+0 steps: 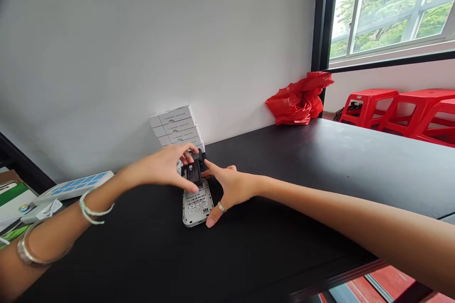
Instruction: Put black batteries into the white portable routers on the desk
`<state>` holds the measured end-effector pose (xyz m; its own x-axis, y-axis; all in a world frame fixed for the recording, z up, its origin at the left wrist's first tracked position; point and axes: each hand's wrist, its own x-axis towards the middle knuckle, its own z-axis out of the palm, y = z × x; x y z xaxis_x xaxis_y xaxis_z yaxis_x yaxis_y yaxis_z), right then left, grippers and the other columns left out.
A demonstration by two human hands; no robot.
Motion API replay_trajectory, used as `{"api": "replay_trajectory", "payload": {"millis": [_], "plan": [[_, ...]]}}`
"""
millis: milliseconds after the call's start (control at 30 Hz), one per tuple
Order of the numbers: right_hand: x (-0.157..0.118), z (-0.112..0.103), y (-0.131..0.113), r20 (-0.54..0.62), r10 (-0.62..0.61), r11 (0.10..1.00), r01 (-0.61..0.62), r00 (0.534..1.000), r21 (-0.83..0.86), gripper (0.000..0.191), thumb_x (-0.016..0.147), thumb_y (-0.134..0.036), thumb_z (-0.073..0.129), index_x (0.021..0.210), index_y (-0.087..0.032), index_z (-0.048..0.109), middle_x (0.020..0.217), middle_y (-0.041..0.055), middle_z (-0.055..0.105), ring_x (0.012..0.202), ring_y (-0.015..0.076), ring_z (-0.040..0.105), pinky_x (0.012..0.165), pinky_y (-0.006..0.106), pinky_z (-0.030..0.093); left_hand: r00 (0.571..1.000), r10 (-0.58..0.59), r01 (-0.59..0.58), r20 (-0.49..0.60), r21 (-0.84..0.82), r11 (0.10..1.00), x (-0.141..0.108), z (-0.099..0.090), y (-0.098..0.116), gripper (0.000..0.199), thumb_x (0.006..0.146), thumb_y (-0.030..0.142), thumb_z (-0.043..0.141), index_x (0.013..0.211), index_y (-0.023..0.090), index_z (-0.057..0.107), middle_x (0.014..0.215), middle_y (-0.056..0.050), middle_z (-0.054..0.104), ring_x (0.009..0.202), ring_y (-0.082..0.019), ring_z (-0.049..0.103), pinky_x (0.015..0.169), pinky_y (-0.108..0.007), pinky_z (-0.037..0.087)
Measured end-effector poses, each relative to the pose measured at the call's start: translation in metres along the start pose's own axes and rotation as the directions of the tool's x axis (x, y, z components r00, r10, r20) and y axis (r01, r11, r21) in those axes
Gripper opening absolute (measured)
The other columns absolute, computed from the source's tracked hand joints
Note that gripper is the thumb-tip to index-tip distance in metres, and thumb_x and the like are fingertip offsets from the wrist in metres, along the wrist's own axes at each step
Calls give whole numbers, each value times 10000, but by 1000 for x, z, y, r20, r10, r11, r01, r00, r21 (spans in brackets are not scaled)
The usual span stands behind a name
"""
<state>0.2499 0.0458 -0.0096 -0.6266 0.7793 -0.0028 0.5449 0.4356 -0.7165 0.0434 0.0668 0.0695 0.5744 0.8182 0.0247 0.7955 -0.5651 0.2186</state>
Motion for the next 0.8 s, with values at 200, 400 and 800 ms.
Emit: {"api": "replay_trajectory", "payload": {"millis": [200, 400, 800], "plan": [[0, 1, 1, -19, -51, 998, 52, 999, 41, 1315, 445, -478, 854, 1478, -323, 54, 1417, 62, 427, 1282, 392, 269, 1043, 534, 226, 998, 9, -5, 57, -65, 998, -17, 23, 7, 848, 481, 627, 764, 1203, 305, 457, 1031, -46, 590, 1005, -305, 563, 747, -376, 492], [0, 1, -2, -6, -43, 998, 43, 999, 51, 1365, 457, -511, 839, 1480, -302, -40, 1433, 48, 403, 1282, 411, 234, 1055, 543, 167, 1000, -5, 8, 15, -175, 984, -20, 30, 1, 720, 611, 614, 714, 1214, 311, 462, 1004, -29, 633, 1015, -280, 582, 810, -396, 483], [-1, 1, -4, -6, -43, 998, 43, 999, 42, 1372, 447, -557, 825, 1476, -322, -52, 1411, 61, 414, 1265, 419, 247, 1028, 545, 213, 999, -18, 12, -39, -149, 989, -32, 38, 5, 834, 561, 596, 748, 1254, 332, 367, 1090, -40, 588, 1082, -294, 526, 897, -453, 447]]}}
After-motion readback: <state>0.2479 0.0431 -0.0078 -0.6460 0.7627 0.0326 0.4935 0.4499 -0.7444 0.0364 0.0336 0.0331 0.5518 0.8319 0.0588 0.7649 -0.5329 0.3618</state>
